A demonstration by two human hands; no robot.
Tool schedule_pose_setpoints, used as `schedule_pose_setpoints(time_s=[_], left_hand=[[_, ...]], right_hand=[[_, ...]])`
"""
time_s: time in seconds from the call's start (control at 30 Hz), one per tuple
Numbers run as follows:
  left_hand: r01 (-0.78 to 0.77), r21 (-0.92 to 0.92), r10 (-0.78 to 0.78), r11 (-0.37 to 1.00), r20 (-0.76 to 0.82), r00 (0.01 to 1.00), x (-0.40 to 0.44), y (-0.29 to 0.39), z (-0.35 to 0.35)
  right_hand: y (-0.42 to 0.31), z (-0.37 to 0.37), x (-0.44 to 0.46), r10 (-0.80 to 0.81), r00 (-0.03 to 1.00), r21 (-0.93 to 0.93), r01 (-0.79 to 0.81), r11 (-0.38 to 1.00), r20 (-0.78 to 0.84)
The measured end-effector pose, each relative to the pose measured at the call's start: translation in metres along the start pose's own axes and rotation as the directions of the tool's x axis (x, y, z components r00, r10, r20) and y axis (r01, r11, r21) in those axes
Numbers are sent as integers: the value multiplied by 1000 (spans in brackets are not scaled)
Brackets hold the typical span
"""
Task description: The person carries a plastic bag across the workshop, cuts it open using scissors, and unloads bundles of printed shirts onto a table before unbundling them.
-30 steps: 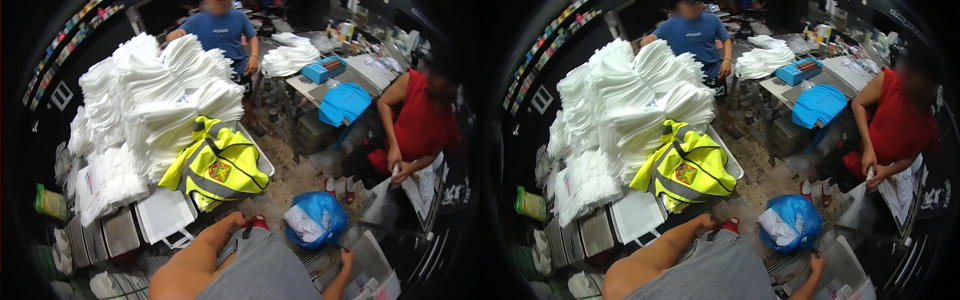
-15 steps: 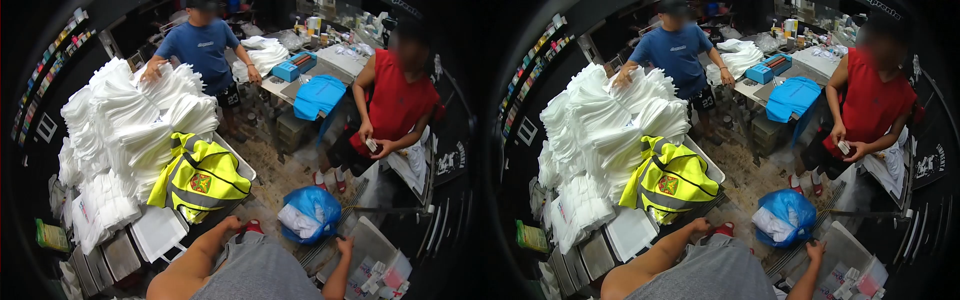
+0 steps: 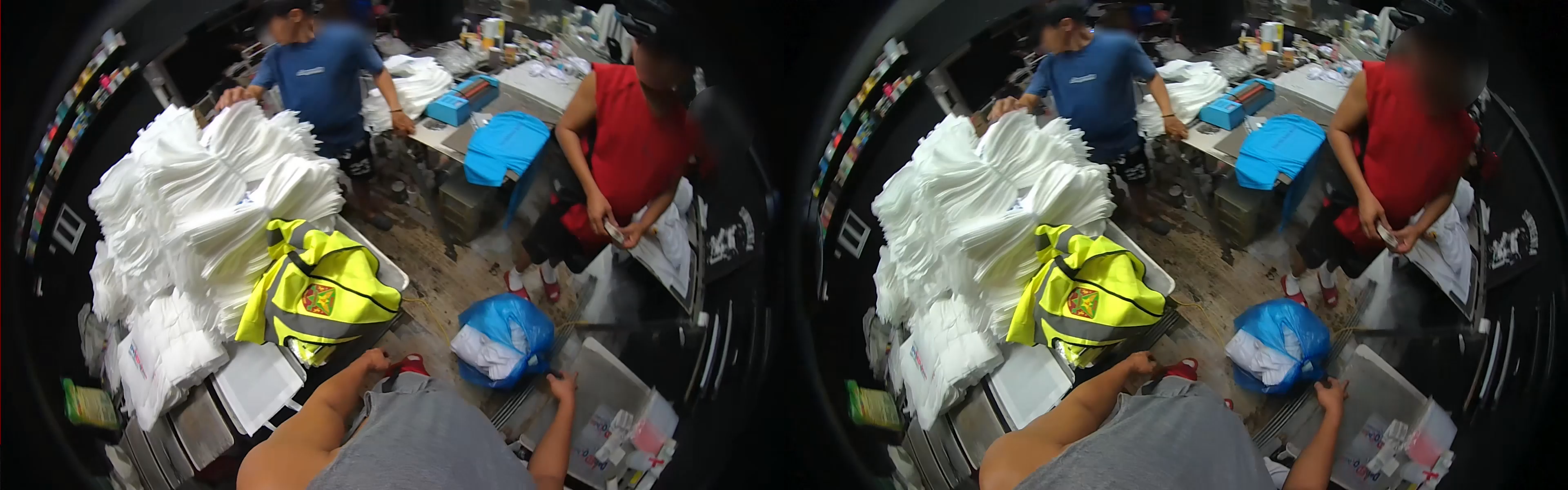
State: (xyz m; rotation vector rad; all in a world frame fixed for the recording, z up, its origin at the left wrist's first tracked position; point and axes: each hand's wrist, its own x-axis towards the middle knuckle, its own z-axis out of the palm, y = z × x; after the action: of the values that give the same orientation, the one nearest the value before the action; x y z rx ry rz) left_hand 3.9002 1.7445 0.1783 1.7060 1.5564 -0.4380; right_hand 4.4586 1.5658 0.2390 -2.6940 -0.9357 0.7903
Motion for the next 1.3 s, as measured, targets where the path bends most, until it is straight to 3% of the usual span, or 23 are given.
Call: schedule_pose_setpoints(time_s=[0.1,0.17,0.53,0.63,0.73,0.77,0.8,0.87,1.0,1.13,1.2,1.27,1.3], left_hand=[[9,-72,-9,997,0,1000,-13,6,-9],[17,-73,-17,997,1,1000,-15,-3,-7],[-20,-54,18,998,-49,999,-10,-10,-7],[-228,-187,203,955,-144,969,-30,28,-24],[-514,-331,418,791,-320,850,-55,93,-66],[-550,-451,453,703,-313,835,-63,118,-89],[-457,-521,420,721,-196,886,-90,151,-130],[-660,-386,570,644,-333,751,-83,176,-174],[-731,-216,653,647,-338,678,-43,192,-279],[-543,63,528,837,-352,773,30,158,-366],[-449,159,474,880,-374,797,94,109,-381],[-296,268,370,917,-289,883,131,75,-391],[-293,246,356,924,-269,895,154,46,-383]], right_hand=[[9,7,6,-30,997,-36,28,999,-69],[43,29,42,-82,991,91,72,993,110],[9,12,13,3,999,-29,-2,1000,34],[3,11,8,43,999,-28,-43,999,-30],[13,18,7,-4,999,-50,2,999,-43],[2,10,-2,-2,999,-33,1,999,-42],[0,6,-7,-2,999,-18,1,1000,-42],[13,13,1,-2,999,-18,1,1000,-39],[21,21,6,-11,997,21,12,1000,-73],[31,35,7,-26,990,116,43,992,-140],[44,46,6,-55,982,-7,54,998,-178],[65,53,12,-80,989,-51,74,996,-126],[86,60,18,-56,994,-100,46,994,-99]])
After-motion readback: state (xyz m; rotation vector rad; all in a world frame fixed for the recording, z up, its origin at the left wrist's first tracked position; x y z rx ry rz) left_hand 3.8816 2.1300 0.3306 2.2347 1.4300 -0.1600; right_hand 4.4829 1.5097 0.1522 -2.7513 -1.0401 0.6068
